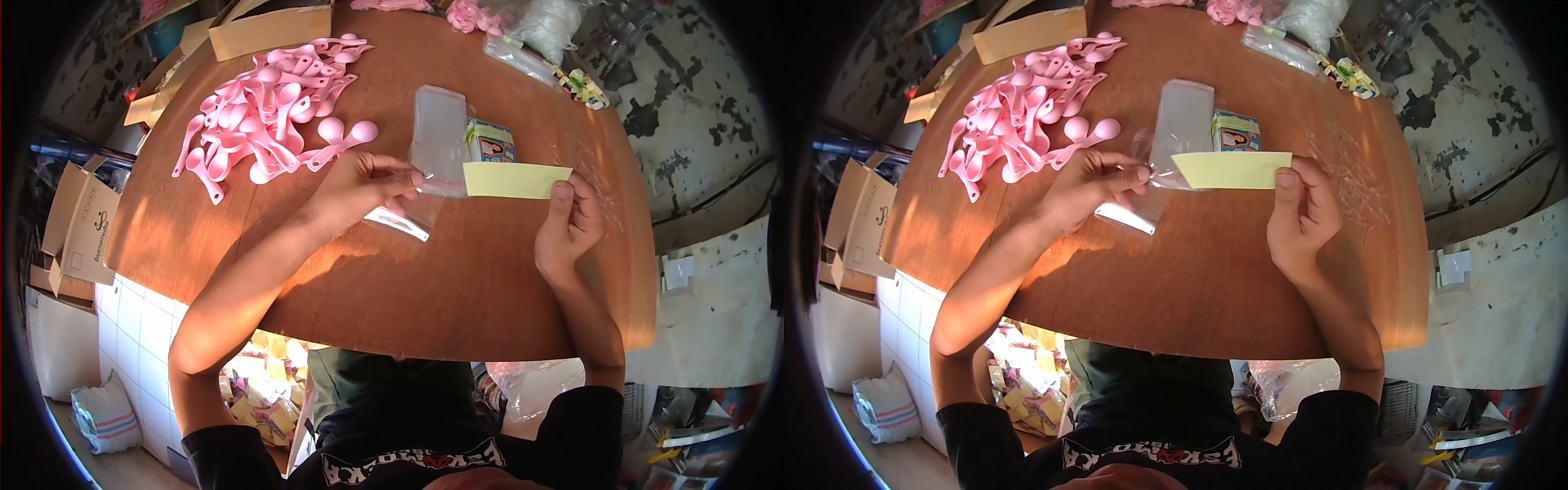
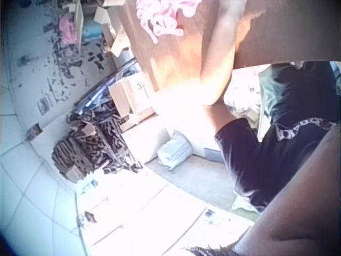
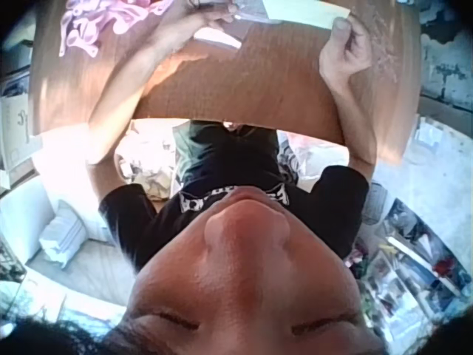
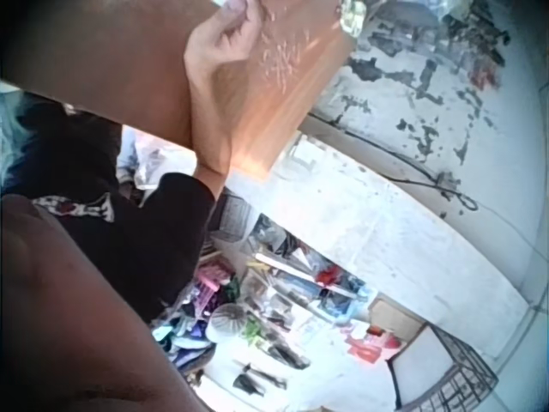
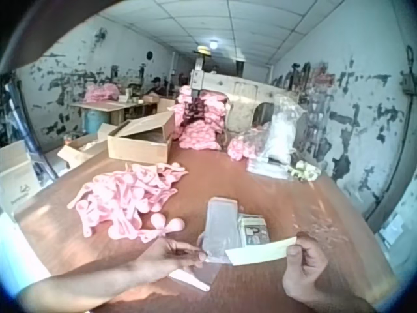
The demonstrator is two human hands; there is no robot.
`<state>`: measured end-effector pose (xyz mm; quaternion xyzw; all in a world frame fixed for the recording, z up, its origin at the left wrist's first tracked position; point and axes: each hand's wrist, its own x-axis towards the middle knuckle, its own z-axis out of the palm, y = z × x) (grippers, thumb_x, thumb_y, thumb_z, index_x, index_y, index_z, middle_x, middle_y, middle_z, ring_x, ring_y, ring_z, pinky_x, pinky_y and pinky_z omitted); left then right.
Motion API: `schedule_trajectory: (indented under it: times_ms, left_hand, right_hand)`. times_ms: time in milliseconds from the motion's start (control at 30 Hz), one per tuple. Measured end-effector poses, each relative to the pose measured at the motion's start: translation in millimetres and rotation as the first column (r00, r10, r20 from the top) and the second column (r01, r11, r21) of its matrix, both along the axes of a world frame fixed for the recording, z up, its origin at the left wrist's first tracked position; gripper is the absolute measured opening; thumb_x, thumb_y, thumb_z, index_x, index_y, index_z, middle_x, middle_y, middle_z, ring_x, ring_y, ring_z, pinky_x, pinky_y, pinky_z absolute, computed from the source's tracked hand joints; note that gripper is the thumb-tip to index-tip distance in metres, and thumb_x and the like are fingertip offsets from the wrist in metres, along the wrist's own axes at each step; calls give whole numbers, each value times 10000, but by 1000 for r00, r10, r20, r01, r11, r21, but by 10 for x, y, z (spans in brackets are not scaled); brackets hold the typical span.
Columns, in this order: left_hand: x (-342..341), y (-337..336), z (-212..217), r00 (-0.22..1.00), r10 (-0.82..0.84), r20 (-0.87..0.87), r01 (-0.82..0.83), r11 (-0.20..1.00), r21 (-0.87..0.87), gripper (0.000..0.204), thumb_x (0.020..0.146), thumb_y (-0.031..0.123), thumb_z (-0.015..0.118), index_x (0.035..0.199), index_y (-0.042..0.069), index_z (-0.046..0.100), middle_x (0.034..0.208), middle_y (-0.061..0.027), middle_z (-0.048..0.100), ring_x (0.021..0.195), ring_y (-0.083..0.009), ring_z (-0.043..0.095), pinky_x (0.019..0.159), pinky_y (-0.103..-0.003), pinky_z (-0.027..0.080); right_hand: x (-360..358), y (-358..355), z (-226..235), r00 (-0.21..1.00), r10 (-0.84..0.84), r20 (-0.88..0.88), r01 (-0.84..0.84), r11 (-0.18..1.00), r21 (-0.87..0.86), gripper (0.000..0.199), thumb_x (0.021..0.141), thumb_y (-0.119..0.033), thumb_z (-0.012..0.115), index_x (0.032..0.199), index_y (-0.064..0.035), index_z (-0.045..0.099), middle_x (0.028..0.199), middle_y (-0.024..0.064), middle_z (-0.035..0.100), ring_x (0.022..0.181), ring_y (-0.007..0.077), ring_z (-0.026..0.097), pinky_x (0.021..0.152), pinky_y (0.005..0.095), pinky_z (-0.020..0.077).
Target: The person places a pink plastic spoon and a yellow sticky note into a small clear plastic bag, then folds the bag's top edge to seal it. This process is repeated multiple times with new spoons and notes.
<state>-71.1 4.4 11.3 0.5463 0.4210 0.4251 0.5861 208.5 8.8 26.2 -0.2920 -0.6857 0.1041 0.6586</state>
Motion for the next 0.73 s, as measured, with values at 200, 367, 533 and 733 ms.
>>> schedule_trajectory:
  times_ms: [200,367,533,733]
  left_hand:
    - [105,-87,14,986,-168,-13,168,984,63,283,934,234,701,1032,-31,719,889,-43,710,742,-76,653,620,-240,543]
    - [96,-73,-11,974,-88,-211,126,977,172,282,940,224,699,1039,-40,713,828,-39,695,673,-70,626,591,-239,535]
    - [151,-185,89,980,-177,-86,180,983,23,285,945,206,701,1097,-34,704,892,-10,706,786,-39,599,691,-238,506]
    - [191,-248,115,980,-141,-140,162,975,153,274,935,181,707,1130,-10,702,937,-36,714,840,-53,616,749,-241,520]
  right_hand:
    - [-156,-27,17,998,60,-12,-61,958,-280,196,968,-108,651,1081,52,662,962,49,689,865,75,608,773,217,489]
    - [-193,2,7,977,212,19,-179,865,-468,202,947,-139,689,1047,36,691,937,56,708,850,78,629,758,232,506]
    - [-190,-56,-3,964,267,-11,-236,833,-501,150,922,-124,709,997,7,705,949,54,710,874,115,645,799,253,507]
    - [-283,-108,117,822,496,281,-354,831,-429,135,898,-142,720,966,-26,730,1076,109,687,993,215,654,864,324,511]
